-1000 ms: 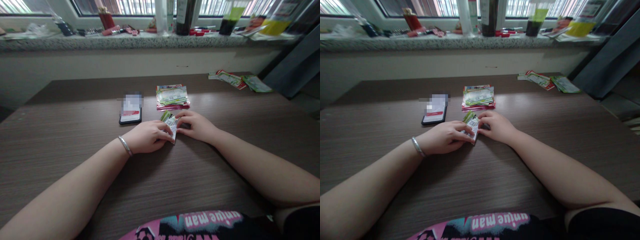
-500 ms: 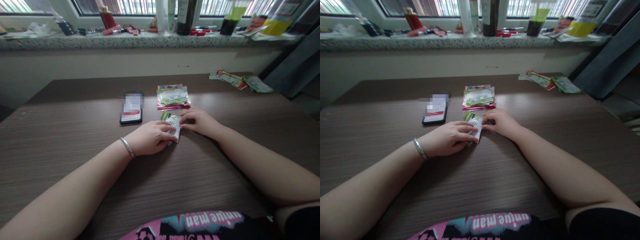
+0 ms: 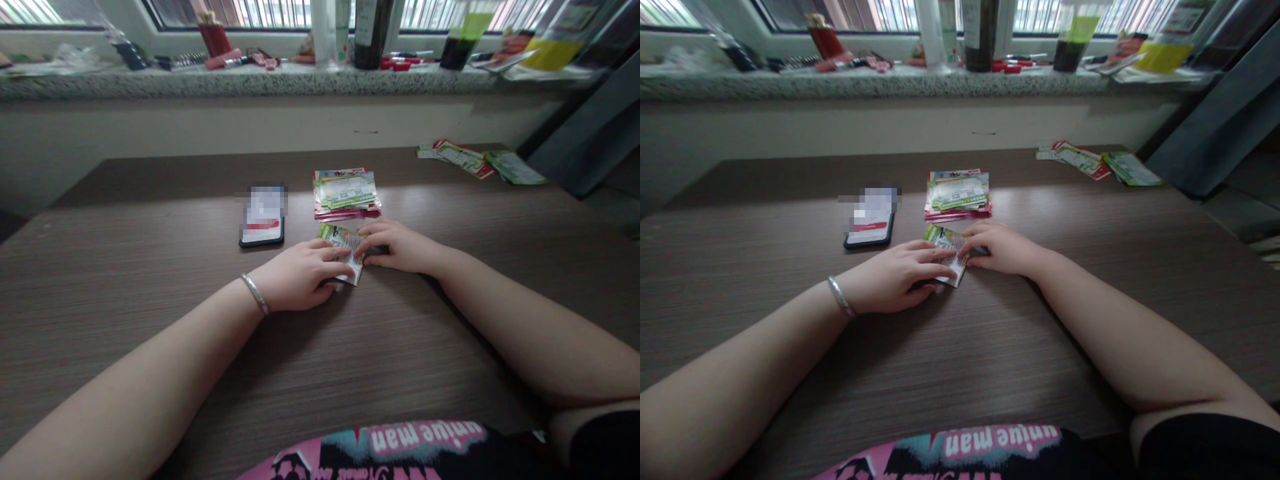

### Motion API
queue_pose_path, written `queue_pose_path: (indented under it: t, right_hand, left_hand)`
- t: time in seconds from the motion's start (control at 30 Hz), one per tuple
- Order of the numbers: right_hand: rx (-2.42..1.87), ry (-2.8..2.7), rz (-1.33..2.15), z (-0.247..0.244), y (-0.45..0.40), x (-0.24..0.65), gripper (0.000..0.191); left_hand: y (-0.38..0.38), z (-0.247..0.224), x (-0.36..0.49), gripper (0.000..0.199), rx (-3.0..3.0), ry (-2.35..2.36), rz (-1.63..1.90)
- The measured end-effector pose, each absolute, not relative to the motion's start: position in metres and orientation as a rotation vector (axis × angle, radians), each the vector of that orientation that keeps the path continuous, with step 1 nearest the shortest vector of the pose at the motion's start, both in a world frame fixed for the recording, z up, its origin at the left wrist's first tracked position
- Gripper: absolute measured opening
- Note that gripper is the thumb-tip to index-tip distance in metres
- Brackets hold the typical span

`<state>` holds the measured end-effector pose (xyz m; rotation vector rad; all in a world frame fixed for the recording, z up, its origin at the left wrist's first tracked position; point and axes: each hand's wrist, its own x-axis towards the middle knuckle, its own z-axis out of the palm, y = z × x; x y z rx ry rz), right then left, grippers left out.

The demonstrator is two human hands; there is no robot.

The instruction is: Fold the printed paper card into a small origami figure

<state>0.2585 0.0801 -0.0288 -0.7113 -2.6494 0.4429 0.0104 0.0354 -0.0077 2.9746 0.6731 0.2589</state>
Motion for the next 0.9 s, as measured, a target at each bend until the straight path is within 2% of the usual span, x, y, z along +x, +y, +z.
queue_pose_path:
  t: [0.4, 0.57, 0.77, 0.9]
  right_hand:
    - [-0.765, -2.535, 0.331, -0.0319, 0.0777, 0.2609, 0.013]
    - [-0.703, -2.564, 0.373, -0.0335, 0.0787, 0.2615, 0.034]
    - [-0.660, -2.591, 0.242, -0.0330, 0.0809, 0.2605, 0.016]
    - [-0.635, -2.593, 0.195, -0.0336, 0.0800, 0.2594, 0.014]
  left_hand:
    - [0.0370, -0.0067, 0.0094, 0.033, 2.941, 0.647, 0.306]
    - [0.0380, -0.0064, 0.0090, 0.033, 2.963, 0.639, 0.304]
    - [0.0392, -0.0072, 0.0079, 0.032, 2.942, 0.635, 0.331]
    - [0.0396, -0.0080, 0.0080, 0.031, 2.916, 0.625, 0.364]
